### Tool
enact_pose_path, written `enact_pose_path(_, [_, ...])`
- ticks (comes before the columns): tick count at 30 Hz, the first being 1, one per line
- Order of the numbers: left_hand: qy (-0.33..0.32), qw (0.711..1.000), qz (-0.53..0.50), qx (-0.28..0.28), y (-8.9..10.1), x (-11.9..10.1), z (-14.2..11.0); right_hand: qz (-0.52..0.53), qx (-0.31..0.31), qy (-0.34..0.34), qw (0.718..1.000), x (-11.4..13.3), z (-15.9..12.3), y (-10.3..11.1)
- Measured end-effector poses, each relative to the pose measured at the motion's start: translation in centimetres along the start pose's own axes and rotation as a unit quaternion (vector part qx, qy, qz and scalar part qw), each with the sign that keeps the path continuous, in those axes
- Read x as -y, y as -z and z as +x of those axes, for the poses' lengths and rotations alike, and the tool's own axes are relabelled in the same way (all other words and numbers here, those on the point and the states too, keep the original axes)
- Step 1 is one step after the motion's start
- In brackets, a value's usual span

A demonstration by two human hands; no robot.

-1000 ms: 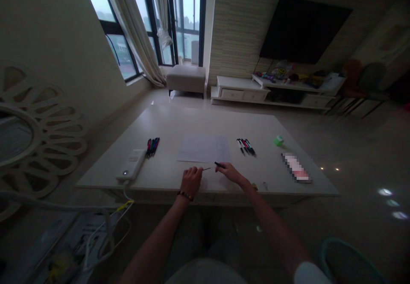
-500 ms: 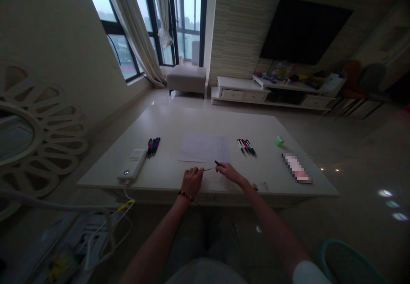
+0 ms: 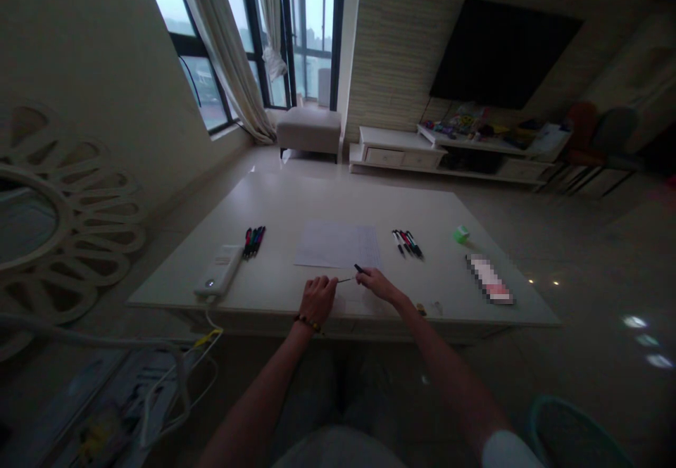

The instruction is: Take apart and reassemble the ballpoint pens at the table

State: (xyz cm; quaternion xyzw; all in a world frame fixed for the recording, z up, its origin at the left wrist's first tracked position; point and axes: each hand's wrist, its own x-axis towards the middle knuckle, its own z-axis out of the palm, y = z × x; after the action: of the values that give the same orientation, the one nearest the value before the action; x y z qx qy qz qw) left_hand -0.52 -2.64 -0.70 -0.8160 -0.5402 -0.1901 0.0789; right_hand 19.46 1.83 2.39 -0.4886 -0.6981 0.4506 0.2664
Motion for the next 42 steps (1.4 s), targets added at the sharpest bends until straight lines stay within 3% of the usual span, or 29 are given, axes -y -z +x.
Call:
enact_pose_path(10, [0.004,1.000,-0.002,-0.005,-0.1,0.0,0.0,0.024,-0.002,-0.016,1.000,-0.8,-0.1,0.3])
enact_pose_path(26, [-0.009,1.000,0.000,0.001,-0.1,-0.1,-0.1,0.022,0.020,-0.023,0.999,0.0,0.0,-0.1])
enact_pose_path(42, [-0.013,1.000,0.002,0.015,-0.1,0.1,-0.1,-0.006,0.045,-0.002,0.999,0.3,0.8,-1.7])
